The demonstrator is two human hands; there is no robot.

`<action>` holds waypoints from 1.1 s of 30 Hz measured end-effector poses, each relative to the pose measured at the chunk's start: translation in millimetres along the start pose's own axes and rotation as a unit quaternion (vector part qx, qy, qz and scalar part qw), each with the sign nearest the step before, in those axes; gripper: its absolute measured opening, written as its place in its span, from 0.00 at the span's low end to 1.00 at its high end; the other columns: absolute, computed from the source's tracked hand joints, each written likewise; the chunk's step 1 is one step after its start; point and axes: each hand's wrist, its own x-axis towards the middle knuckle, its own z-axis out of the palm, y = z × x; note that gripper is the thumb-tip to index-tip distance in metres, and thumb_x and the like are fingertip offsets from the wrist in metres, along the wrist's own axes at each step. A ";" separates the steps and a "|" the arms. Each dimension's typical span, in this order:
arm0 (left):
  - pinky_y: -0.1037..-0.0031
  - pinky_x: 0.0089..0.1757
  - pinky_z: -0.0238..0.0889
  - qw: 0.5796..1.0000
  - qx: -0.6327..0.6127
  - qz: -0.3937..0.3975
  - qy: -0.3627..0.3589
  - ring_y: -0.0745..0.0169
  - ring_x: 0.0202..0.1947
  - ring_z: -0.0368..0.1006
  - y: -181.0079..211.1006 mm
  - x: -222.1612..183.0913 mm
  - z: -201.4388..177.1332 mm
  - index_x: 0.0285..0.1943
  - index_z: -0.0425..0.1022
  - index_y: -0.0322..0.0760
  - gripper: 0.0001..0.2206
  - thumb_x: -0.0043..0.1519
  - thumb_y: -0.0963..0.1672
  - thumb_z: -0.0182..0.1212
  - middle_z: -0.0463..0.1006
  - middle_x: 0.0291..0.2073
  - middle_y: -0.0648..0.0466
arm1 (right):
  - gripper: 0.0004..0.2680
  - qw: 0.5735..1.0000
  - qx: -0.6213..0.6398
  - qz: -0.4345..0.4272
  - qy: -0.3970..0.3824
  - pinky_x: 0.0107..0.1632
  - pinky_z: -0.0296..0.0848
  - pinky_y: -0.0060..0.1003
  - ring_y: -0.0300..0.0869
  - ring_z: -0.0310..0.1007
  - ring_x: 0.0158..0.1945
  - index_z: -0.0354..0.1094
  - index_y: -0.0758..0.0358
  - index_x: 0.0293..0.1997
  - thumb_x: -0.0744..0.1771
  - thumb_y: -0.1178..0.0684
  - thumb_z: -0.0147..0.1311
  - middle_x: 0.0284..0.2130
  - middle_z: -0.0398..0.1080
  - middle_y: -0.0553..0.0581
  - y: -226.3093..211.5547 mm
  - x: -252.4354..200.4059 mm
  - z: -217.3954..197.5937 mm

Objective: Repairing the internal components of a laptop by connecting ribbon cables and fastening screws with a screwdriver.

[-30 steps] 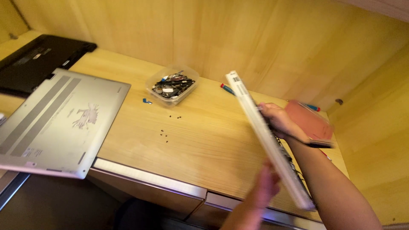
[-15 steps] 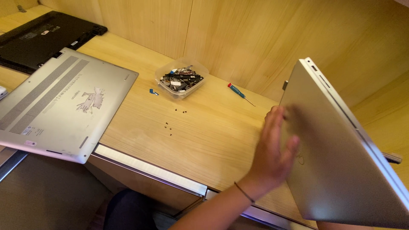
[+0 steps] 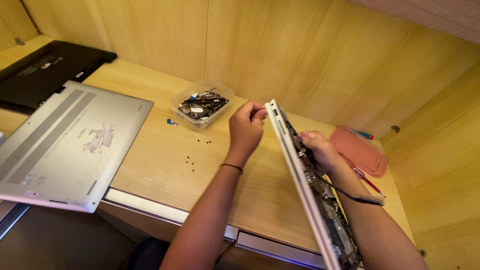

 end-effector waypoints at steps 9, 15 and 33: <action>0.58 0.40 0.69 0.877 0.437 -0.016 -0.199 0.42 0.38 0.75 -66.0 55.0 -57.4 0.38 0.79 0.38 0.07 0.53 0.38 0.57 0.75 0.29 0.45 | 0.17 0.988 -0.145 0.052 -0.012 0.22 0.43 0.24 0.30 0.48 0.15 0.60 0.58 0.14 0.67 0.48 0.49 0.09 0.51 0.43 -66.0 -42.4 82.9; 0.58 0.43 0.67 0.882 0.454 -0.078 -0.101 0.45 0.41 0.75 9.0 74.7 -107.5 0.38 0.78 0.44 0.06 0.54 0.41 0.59 0.79 0.30 0.53 | 0.16 0.962 -0.255 0.096 -0.036 0.25 0.43 0.24 0.29 0.45 0.18 0.55 0.52 0.15 0.67 0.50 0.50 0.12 0.46 0.39 -56.2 -37.0 84.3; 0.58 0.46 0.65 0.780 0.620 -0.084 -0.013 0.45 0.43 0.73 -68.3 108.5 -247.5 0.38 0.80 0.45 0.05 0.54 0.42 0.64 0.81 0.32 0.55 | 0.16 0.822 -0.528 0.210 -0.023 0.36 0.65 0.37 0.48 0.68 0.26 0.60 0.53 0.15 0.64 0.38 0.45 0.13 0.63 0.56 -86.6 -38.4 121.4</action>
